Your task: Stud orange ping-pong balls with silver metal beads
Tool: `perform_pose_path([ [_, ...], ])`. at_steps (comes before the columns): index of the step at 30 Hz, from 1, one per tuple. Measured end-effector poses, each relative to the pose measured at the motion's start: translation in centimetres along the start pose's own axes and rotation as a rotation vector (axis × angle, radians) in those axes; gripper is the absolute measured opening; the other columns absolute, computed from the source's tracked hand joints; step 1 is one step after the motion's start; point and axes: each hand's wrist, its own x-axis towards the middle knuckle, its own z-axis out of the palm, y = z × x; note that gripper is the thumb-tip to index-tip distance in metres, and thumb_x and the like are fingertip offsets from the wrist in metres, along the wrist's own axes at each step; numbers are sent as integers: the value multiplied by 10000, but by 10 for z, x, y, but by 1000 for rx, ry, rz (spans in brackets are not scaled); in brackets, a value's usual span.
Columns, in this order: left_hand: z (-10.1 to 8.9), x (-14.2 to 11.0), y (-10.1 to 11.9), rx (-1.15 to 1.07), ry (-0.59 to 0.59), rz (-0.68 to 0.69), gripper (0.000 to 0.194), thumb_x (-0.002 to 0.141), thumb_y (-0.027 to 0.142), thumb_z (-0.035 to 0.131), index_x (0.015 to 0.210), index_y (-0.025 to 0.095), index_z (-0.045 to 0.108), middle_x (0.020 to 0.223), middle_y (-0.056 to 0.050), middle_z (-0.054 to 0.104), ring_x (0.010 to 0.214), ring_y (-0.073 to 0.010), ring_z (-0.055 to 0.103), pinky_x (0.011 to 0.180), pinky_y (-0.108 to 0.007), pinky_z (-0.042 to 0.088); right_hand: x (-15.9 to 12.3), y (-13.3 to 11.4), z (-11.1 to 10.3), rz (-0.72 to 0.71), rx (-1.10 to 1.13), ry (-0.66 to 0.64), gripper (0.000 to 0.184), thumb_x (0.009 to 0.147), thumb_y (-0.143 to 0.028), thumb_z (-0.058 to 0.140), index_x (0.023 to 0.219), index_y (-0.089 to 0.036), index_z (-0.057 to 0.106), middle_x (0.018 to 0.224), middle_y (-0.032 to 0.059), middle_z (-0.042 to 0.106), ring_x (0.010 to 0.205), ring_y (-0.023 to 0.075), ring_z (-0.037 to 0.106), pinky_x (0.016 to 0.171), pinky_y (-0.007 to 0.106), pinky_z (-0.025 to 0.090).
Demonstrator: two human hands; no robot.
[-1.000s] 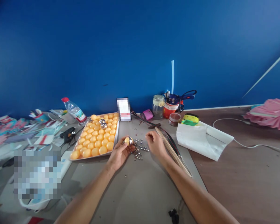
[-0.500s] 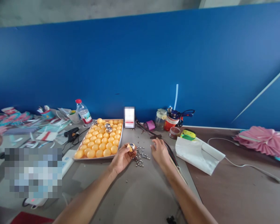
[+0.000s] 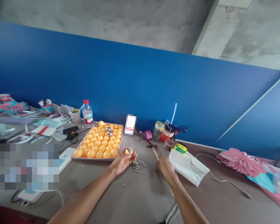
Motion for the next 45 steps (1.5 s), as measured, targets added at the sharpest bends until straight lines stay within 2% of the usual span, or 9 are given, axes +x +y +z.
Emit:
perform_pose_path([
  [5,-1,1,-1,76,28,47,475,539,85,745,875,196,427,788,24,616,705,-154,665,703,-265,474,-3,1,-6,-39,169,126,269,819,-200,354,896,-153,607,870,115,656,820,212,618,699,293,407],
  [10,-3,4,-3,132,61,74,544,560,168,760,991,207,429,841,16,595,664,-129,647,689,-272,462,-20,-7,-21,-199,780,229,323,835,-428,415,972,-167,549,554,-21,513,534,147,512,547,260,390],
  [15,-4,5,-5,221,85,100,483,543,134,728,933,192,450,850,14,586,621,-104,621,652,-258,444,-56,-33,-26,-351,1146,-87,399,812,-557,457,888,-168,500,526,-75,414,379,65,353,411,209,281],
  [17,-6,6,-7,266,101,118,448,542,117,704,897,191,441,794,29,581,570,-88,592,610,-243,431,-67,-41,-21,-351,1163,-117,410,824,-574,433,861,-171,494,524,-82,385,366,52,307,391,199,246],
  [20,-10,11,-11,351,132,155,409,555,128,684,874,189,435,675,55,549,500,-77,541,530,-216,392,-72,-48,-10,-332,1102,-49,402,826,-584,418,764,-191,472,511,-81,353,387,62,294,388,199,232],
  [27,-16,15,-15,490,177,196,377,584,88,627,900,185,448,572,75,514,474,-80,511,499,-205,370,-73,-51,-1,-462,713,37,308,841,-436,451,636,-209,416,523,-57,407,487,96,363,455,205,265],
  [33,-13,14,-14,558,196,215,358,574,77,610,898,170,487,610,59,533,477,-80,509,499,-207,376,-76,-48,-1,-428,688,102,297,864,-443,391,673,-218,423,526,-51,411,469,107,356,443,209,271],
  [40,-7,8,-9,567,221,220,350,598,74,603,922,167,509,589,53,535,491,-82,509,512,-208,377,-77,-40,3,-426,678,37,294,864,-454,382,707,-219,461,534,-54,389,479,114,361,452,213,272],
  [45,1,2,-8,494,169,189,334,597,81,603,898,172,488,524,77,484,456,-66,452,491,-197,335,-76,-36,3,-431,686,25,330,852,-491,396,681,-216,459,535,-50,387,482,113,361,451,216,275],
])
